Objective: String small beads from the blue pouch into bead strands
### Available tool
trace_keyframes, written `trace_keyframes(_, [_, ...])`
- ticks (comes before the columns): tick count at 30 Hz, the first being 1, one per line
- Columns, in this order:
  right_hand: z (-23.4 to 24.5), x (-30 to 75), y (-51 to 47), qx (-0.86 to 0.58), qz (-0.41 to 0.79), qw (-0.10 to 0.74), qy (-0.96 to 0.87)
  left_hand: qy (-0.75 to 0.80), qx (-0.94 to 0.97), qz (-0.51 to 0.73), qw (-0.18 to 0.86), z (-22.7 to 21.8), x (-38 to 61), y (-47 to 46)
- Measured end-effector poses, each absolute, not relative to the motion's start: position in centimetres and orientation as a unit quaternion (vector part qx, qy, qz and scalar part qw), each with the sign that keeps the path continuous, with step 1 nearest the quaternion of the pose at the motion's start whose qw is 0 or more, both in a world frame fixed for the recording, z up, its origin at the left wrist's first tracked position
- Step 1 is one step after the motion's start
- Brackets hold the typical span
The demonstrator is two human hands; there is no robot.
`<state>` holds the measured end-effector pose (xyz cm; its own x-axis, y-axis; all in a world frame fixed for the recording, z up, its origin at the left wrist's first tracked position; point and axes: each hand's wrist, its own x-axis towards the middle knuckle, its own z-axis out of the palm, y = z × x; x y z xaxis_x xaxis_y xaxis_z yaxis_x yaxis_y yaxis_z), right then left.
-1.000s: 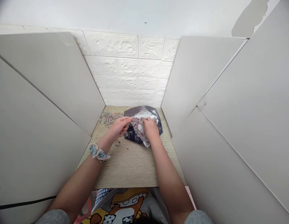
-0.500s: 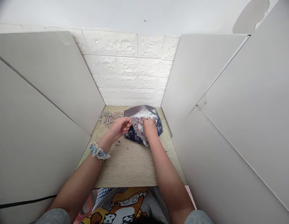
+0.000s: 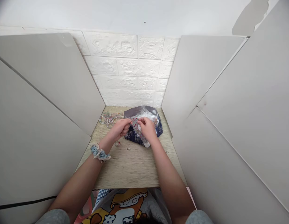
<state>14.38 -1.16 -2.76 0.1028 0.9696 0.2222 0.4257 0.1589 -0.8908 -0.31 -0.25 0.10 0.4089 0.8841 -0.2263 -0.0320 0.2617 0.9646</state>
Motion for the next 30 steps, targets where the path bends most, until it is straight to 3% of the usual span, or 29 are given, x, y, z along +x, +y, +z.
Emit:
trace_keyframes(4, [-2.29,13.67,-1.61,-0.457,0.49,0.541,-0.509,0.422,0.539,0.348,0.641,-0.02,-0.18,-0.38])
trace_keyframes(8, [-2.44,13.54,-1.71,-0.399,0.563,0.56,-0.459,0.419,0.56,0.353,0.622,-0.07,-0.28,-0.3])
trace_keyframes(19, [-1.83,13.79,-2.09,-0.392,0.536,0.567,-0.487,0.417,0.676,0.338,0.505,0.88,-0.82,-0.23])
trace_keyframes(30, [-1.88,13.73,-2.08,-0.393,0.525,0.568,-0.498,0.403,0.715,0.319,0.475,0.37,-0.97,0.17])
